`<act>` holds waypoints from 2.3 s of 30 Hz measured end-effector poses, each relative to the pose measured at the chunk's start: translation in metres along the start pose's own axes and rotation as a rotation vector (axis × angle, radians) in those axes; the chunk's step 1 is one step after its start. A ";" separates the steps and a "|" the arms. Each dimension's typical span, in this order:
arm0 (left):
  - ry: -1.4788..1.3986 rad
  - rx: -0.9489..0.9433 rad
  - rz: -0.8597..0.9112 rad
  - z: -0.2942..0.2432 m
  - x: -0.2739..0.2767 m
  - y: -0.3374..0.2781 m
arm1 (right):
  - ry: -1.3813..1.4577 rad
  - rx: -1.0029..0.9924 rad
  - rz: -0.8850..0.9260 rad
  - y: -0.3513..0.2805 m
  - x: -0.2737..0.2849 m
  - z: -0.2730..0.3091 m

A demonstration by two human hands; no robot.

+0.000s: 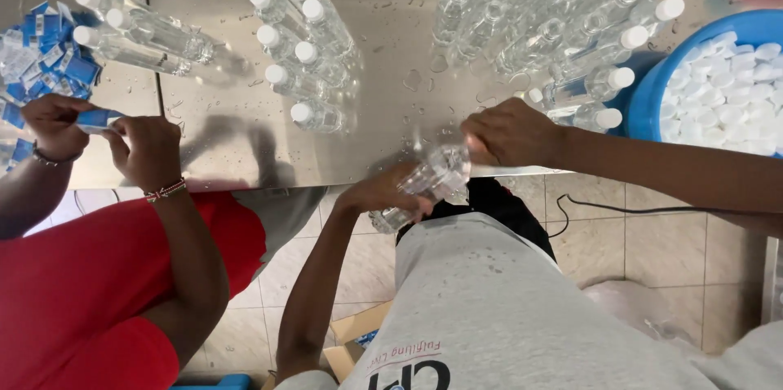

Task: Manually placing plastic caps onto filled water bottles and moving them aside on a production line table.

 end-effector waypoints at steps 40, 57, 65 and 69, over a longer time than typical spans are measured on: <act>0.182 -0.118 -0.642 0.023 0.025 0.083 | 0.497 -1.151 0.251 -0.005 0.097 -0.061; 0.103 -0.050 -0.620 -0.029 0.042 0.021 | 0.660 -0.751 0.283 0.040 0.033 -0.085; 0.855 0.200 -0.730 -0.057 0.026 0.011 | 0.763 -1.159 0.238 -0.012 0.016 -0.064; 0.955 0.176 -0.734 -0.073 0.011 0.007 | 1.048 -1.225 0.027 -0.027 0.008 -0.050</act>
Point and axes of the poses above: each hand's wrist, its own y-axis towards the middle knuckle, its own x-axis out of the back of the hand, z = x × y, the point moved 7 cm from there along y, towards the middle knuckle, and after that the axes turned 5 degrees about -z, right-handed, at the moved point
